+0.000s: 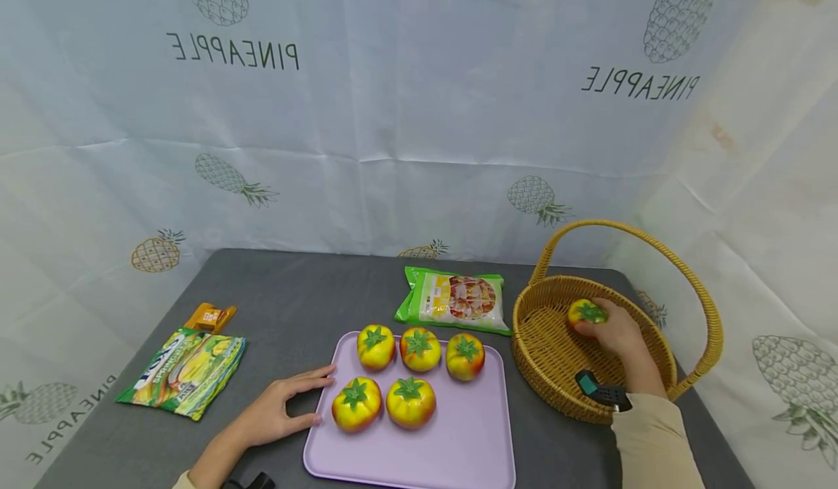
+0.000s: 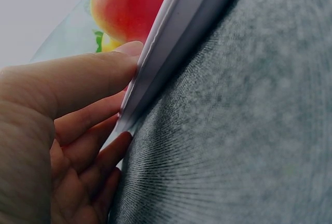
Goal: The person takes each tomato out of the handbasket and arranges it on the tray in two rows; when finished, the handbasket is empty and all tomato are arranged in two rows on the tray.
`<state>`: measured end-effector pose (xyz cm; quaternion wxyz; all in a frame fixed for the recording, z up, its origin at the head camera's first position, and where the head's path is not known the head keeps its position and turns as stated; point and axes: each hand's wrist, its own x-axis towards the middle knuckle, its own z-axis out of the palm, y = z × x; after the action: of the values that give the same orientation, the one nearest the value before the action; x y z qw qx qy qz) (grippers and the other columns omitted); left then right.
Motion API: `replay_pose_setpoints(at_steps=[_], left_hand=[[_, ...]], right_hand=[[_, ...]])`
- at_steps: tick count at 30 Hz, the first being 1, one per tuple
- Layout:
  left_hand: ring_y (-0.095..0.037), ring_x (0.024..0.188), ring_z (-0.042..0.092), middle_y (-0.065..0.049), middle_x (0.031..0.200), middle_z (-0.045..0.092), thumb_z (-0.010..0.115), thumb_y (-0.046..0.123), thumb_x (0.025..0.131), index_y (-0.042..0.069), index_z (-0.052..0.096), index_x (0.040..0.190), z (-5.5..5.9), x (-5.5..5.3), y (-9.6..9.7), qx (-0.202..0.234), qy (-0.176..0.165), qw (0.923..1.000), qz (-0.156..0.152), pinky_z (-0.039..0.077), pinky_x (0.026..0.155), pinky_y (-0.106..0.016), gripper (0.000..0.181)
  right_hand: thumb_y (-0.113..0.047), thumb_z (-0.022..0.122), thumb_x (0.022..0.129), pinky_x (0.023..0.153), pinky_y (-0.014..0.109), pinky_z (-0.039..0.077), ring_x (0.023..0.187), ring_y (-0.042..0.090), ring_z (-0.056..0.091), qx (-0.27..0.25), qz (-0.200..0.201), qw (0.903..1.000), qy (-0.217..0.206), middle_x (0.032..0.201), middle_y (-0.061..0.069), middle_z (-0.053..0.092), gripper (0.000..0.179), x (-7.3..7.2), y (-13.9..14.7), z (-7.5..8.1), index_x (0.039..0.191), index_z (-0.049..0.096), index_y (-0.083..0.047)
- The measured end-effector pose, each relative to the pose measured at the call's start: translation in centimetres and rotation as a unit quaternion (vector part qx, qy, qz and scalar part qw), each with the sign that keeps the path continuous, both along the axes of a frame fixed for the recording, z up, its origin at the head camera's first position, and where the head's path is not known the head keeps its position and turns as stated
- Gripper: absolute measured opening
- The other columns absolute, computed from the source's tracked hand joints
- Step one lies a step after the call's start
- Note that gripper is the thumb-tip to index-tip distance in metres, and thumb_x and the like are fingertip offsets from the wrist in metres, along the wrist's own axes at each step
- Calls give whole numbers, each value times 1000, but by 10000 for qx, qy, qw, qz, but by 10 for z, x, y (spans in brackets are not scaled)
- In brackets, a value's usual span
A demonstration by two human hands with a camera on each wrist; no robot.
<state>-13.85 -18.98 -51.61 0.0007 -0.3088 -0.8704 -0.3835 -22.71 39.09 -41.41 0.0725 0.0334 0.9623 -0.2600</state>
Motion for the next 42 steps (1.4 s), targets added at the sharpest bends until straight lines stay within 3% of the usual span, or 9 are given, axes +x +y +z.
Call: replay_pose_setpoints(at_steps=[9, 16, 23, 35, 42], left_hand=[[-18, 127, 51, -2, 141, 52, 70, 36, 85, 20, 60, 129, 0, 0, 0, 73, 49, 9999, -56, 44, 101, -35, 48], [-17, 126, 52, -4, 139, 53, 71, 34, 84, 18, 61, 127, -1, 0, 0, 118, 160, 9998, -78, 45, 100, -33, 47], [-17, 126, 52, -3, 139, 54, 71, 34, 83, 20, 62, 127, 0, -1, 0, 149, 168, 9997, -20, 45, 100, -33, 47], [-17, 126, 52, -2, 140, 53, 70, 35, 84, 21, 61, 128, -1, 0, 0, 140, 101, 9998, -53, 44, 101, -32, 47], [-17, 126, 52, -1, 140, 53, 71, 35, 84, 21, 61, 127, 0, -1, 0, 120, 103, 9999, -12, 45, 101, -33, 47]], right_hand=[[-47, 63, 88, 73, 46, 46, 98, 43, 51, -58, 170, 9995, 252, 129, 39, 38, 87, 4, -13, 8, 143, 27, 10], [-46, 65, 86, 74, 45, 45, 100, 41, 51, -152, 361, 9977, 559, 129, 35, 42, 84, 12, -28, 15, 142, 32, 7], [-39, 66, 87, 76, 45, 45, 104, 41, 47, -365, 606, 9936, 877, 132, 32, 40, 77, 28, -49, 23, 143, 34, 4], [-36, 69, 85, 73, 26, 47, 102, 29, 48, -673, 641, 9862, 1367, 124, 21, 47, 69, 58, -89, 22, 140, 42, -4], [-31, 75, 81, 75, 21, 48, 99, 0, 43, -758, 732, 9747, 1970, 122, 11, 53, 64, 78, -113, 8, 135, 50, -9]])
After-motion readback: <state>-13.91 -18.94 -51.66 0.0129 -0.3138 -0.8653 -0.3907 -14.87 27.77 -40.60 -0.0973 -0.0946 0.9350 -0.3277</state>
